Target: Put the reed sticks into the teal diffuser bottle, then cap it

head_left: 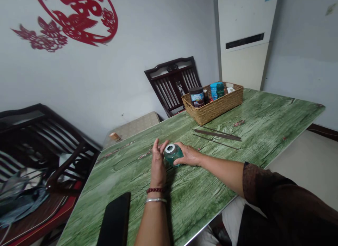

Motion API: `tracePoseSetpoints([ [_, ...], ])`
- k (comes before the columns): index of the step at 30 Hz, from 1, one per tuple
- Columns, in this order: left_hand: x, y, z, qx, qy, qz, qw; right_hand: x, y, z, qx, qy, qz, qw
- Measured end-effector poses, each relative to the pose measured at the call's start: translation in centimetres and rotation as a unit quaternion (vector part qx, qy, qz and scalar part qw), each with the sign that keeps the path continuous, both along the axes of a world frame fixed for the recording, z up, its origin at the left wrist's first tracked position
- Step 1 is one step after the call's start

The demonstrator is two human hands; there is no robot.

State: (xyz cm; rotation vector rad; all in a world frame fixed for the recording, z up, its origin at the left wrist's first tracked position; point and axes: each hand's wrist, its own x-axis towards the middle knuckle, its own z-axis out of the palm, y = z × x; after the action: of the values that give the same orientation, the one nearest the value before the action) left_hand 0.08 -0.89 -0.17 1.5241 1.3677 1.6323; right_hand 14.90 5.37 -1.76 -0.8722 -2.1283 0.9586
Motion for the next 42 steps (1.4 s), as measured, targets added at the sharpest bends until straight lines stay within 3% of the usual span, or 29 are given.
tracePoseSetpoints([
  [3,0.0,0.0,0.1,0.0,-0.059,0.009,0.998,-0.1,0.1,-0.2,-0.002,0.005,0.002,1.0],
  [8,-0.7,0.1,0.0,0.014,-0.089,0.08,0.993,-0.1,0.2,-0.3,-0.001,0.006,0.001,1.0],
  [15,0.2,-0.1,0.4,-0.009,-0.093,-0.025,0.995,-0.2,0.3,-0.5,0.0,-0.002,0.005,1.0],
  [22,-0.4,0.0,0.2,0.005,-0.085,0.043,0.995,-0.1,0.3,-0.5,0.004,0.003,0.003,1.0],
  [30,-0.4,0.1,0.2,-0.011,-0.035,-0.057,0.998,-0.1,0.3,-0.3,0.008,0.008,0.005,1.0],
  [37,-1.1,0.8,-0.2,-0.009,-0.002,0.009,1.0,-0.1,0.3,-0.3,0.01,0.007,0.003,1.0],
  [42,-0.4,0.9,-0.1,-0.006,-0.013,0.0,1.0,-0.1,0.2,-0.2,0.004,-0.002,0.001,1.0],
])
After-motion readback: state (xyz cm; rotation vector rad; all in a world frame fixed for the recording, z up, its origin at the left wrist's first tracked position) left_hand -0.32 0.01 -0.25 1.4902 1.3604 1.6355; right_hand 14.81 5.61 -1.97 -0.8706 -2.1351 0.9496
